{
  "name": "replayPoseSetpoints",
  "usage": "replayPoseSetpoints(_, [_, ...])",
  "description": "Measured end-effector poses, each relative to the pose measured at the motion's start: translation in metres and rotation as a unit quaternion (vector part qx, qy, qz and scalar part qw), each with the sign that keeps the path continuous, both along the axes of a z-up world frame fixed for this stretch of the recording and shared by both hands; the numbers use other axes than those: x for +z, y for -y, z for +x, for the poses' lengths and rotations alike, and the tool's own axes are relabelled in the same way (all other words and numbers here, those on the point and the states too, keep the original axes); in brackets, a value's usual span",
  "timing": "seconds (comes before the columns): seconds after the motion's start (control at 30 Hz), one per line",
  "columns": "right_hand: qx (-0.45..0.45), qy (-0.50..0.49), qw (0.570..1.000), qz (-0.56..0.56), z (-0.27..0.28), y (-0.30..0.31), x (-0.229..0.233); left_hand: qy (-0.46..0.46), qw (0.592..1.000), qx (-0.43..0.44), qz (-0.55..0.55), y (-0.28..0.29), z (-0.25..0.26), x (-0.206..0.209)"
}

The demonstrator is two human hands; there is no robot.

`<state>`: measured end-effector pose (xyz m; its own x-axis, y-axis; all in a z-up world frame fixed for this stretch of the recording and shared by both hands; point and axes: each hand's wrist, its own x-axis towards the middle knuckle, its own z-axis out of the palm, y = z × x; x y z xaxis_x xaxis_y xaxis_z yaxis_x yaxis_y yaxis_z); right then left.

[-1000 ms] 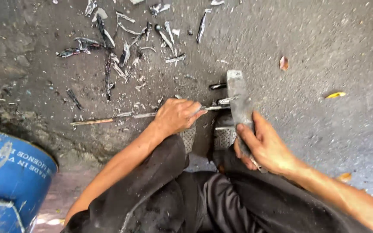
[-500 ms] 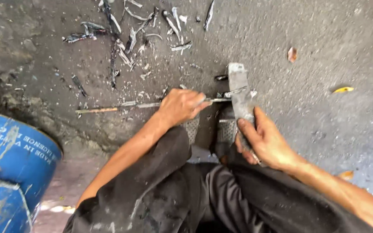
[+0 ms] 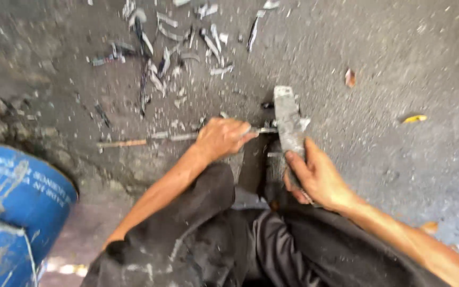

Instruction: The person uses a large knife to repeatedly strike and cut a metal rod on the ground. The person holds the rod with one hand and swings the knife with the other to break the rod into smaller pieces.

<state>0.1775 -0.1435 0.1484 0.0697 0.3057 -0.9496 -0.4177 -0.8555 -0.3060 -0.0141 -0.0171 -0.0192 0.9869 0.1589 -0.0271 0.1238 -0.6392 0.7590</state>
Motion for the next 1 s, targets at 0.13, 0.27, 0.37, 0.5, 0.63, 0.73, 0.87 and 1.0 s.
replayPoseSetpoints(0.13, [-0.014, -0.016, 1.000, 0.002, -0.004, -0.001, 0.000, -0.032, 0.999, -0.015, 0.003, -0.003, 0.000, -0.004])
replayPoseSetpoints(0.27, [-0.051, -0.010, 0.999, -0.010, -0.009, -0.009, -0.011, -0.012, 0.999, -0.032, 0.011, 0.001, -0.004, -0.002])
replayPoseSetpoints(0.37, [-0.094, 0.003, 0.996, -0.004, -0.013, -0.001, -0.020, -0.028, 0.999, -0.023, 0.020, 0.001, -0.003, 0.005])
replayPoseSetpoints(0.5, [-0.082, 0.014, 0.996, 0.034, -0.009, 0.006, -0.009, -0.006, 0.999, -0.032, 0.017, -0.003, 0.007, -0.001])
replayPoseSetpoints(0.63, [-0.011, -0.016, 1.000, -0.004, -0.012, 0.011, 0.008, -0.032, 0.999, -0.032, 0.010, 0.008, -0.010, 0.003])
replayPoseSetpoints(0.73, [0.014, 0.019, 1.000, 0.019, -0.006, -0.001, -0.001, -0.014, 1.000, 0.014, 0.023, 0.005, -0.003, -0.005])
replayPoseSetpoints(0.87, [-0.002, 0.039, 0.999, 0.021, -0.012, -0.015, -0.012, -0.005, 1.000, -0.019, 0.014, 0.003, -0.003, -0.001])
replayPoseSetpoints(1.0, [-0.042, 0.049, 0.998, 0.012, -0.013, -0.015, -0.024, -0.013, 1.000, -0.018, 0.019, 0.004, 0.001, 0.006])
